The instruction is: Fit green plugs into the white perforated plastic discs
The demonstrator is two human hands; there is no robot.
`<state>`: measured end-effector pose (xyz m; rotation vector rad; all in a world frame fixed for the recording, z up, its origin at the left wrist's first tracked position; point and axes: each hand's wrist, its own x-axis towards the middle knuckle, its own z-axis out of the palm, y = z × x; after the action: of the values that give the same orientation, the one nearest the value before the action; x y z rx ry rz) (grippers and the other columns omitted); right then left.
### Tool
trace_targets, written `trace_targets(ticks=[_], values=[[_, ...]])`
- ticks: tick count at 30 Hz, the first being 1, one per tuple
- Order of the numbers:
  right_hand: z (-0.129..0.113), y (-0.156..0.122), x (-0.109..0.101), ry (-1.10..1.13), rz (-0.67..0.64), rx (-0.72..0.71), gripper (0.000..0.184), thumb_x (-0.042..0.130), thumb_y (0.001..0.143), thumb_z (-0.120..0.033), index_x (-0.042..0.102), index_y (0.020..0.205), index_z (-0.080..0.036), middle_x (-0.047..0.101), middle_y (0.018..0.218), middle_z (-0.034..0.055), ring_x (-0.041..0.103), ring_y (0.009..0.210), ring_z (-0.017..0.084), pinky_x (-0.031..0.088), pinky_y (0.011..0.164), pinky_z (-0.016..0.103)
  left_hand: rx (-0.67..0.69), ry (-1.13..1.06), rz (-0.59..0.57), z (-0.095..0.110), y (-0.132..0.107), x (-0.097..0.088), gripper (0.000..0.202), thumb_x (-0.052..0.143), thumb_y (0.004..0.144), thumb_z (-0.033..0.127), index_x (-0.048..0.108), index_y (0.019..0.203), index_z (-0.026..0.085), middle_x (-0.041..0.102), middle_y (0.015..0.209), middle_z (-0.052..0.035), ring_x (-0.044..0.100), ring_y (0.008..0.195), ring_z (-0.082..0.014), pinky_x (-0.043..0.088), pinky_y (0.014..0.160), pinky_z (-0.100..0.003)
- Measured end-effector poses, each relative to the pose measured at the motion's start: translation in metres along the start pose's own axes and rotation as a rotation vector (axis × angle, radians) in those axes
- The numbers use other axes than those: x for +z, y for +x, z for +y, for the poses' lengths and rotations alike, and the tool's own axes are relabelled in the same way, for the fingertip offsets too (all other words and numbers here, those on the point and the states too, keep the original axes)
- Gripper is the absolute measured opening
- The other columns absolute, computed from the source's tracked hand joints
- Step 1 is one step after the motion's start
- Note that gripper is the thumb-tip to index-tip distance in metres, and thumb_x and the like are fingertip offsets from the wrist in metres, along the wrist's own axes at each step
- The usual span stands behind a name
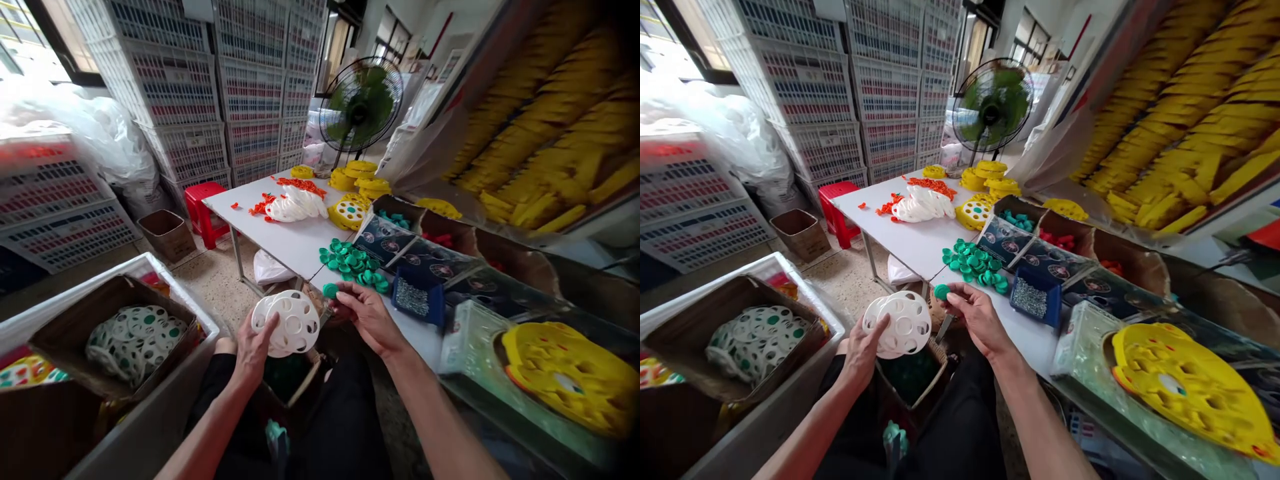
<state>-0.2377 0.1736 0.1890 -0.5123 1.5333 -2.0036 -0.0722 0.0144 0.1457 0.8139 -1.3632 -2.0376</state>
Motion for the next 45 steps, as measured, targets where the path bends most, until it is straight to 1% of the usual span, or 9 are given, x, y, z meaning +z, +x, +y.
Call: trace_targets(ticks=[8, 13, 19, 23, 26, 30, 36, 42, 45], values=[[0.023, -0.05, 0.027, -0.168, -0.1, 0.019, 0.034, 0.08, 0.078, -0.048, 0.079, 0.099, -0.022, 0.078, 0.088, 0.0054, 0.071, 0.077, 0.021, 0.057, 0.065, 0.031, 0.086, 0.112, -0.021, -0.001, -0.017, 0.011, 0.056, 0.077, 0.078, 0.052, 0.064, 0.12, 0.017, 0.075, 0.098, -0.0081, 0.069, 0.078, -0.0219, 0.056, 0.07, -0.03], [0.038, -0.055, 0.029, -0.145, -0.071, 0.018, 0.033, 0.08, 0.079, -0.046, 0.079, 0.102, -0.023, 0.079, 0.098, 0.0064, 0.074, 0.08, 0.024, 0.06, 0.073, 0.036, 0.172, 0.234, 0.009, 0.003, -0.024, 0.014, 0.054, 0.077, 0.077, 0.051, 0.065, 0.12, 0.019, 0.074, 0.099, -0.0077, 0.068, 0.084, -0.0241, 0.055, 0.075, -0.031], [0.044, -0.059, 0.032, -0.218, -0.02, -0.05, 0.029, 0.077, 0.082, -0.045, 0.079, 0.099, -0.021, 0.079, 0.093, 0.006, 0.073, 0.079, 0.023, 0.06, 0.071, 0.034, 0.229, 0.339, 0.023, 0.0, -0.027, 0.014, 0.054, 0.076, 0.08, 0.05, 0.063, 0.124, 0.02, 0.074, 0.105, -0.008, 0.068, 0.094, -0.0251, 0.054, 0.085, -0.033], [0.042, -0.064, 0.036, -0.275, 0.029, -0.079, 0.025, 0.077, 0.082, -0.043, 0.08, 0.095, -0.022, 0.078, 0.091, 0.0063, 0.073, 0.081, 0.024, 0.061, 0.073, 0.034, 0.268, 0.382, 0.001, -0.001, -0.029, 0.013, 0.055, 0.072, 0.083, 0.052, 0.061, 0.125, 0.02, 0.074, 0.105, -0.0072, 0.067, 0.091, -0.0232, 0.054, 0.084, -0.034], [0.043, -0.065, 0.039, -0.275, 0.097, -0.151, 0.023, 0.078, 0.08, -0.043, 0.081, 0.091, -0.023, 0.074, 0.1, 0.0071, 0.072, 0.086, 0.024, 0.062, 0.074, 0.033, 0.281, 0.406, 0.012, -0.001, -0.029, 0.013, 0.054, 0.072, 0.083, 0.053, 0.06, 0.125, 0.019, 0.073, 0.102, -0.0064, 0.067, 0.088, -0.0218, 0.055, 0.08, -0.033], [0.047, -0.066, 0.043, -0.303, 0.141, -0.209, 0.024, 0.077, 0.08, -0.046, 0.079, 0.088, -0.023, 0.069, 0.106, 0.0073, 0.071, 0.092, 0.024, 0.061, 0.075, 0.033, 0.284, 0.393, 0.005, -0.002, -0.027, 0.011, 0.054, 0.073, 0.082, 0.052, 0.061, 0.125, 0.02, 0.074, 0.103, -0.0064, 0.068, 0.089, -0.0216, 0.055, 0.078, -0.031], [0.051, -0.066, 0.04, -0.374, 0.204, -0.109, 0.036, 0.081, 0.075, -0.051, 0.062, 0.084, -0.022, 0.068, 0.076, 0.0014, 0.065, 0.07, 0.02, 0.056, 0.066, 0.032, 0.212, 0.27, -0.039, -0.006, -0.029, 0.008, 0.052, 0.074, 0.082, 0.05, 0.062, 0.123, 0.02, 0.074, 0.103, -0.0062, 0.069, 0.089, -0.0214, 0.057, 0.076, -0.03], [0.051, -0.065, 0.034, -0.406, 0.148, -0.137, 0.045, 0.083, 0.073, -0.05, 0.066, 0.104, -0.021, 0.065, 0.087, 0.0017, 0.059, 0.072, 0.018, 0.053, 0.067, 0.031, 0.153, 0.208, -0.058, -0.01, -0.028, 0.007, 0.055, 0.076, 0.08, 0.049, 0.061, 0.124, 0.02, 0.073, 0.095, -0.0036, 0.068, 0.079, -0.0189, 0.058, 0.067, -0.028], [0.05, -0.066, 0.035, -0.446, 0.139, -0.152, 0.047, 0.085, 0.071, -0.049, 0.067, 0.104, -0.02, 0.064, 0.085, 0.0011, 0.057, 0.07, 0.017, 0.052, 0.066, 0.031, 0.149, 0.209, -0.069, -0.011, -0.029, 0.008, 0.055, 0.076, 0.081, 0.048, 0.06, 0.125, 0.019, 0.071, 0.094, -0.0032, 0.066, 0.077, -0.0178, 0.057, 0.065, -0.026]])
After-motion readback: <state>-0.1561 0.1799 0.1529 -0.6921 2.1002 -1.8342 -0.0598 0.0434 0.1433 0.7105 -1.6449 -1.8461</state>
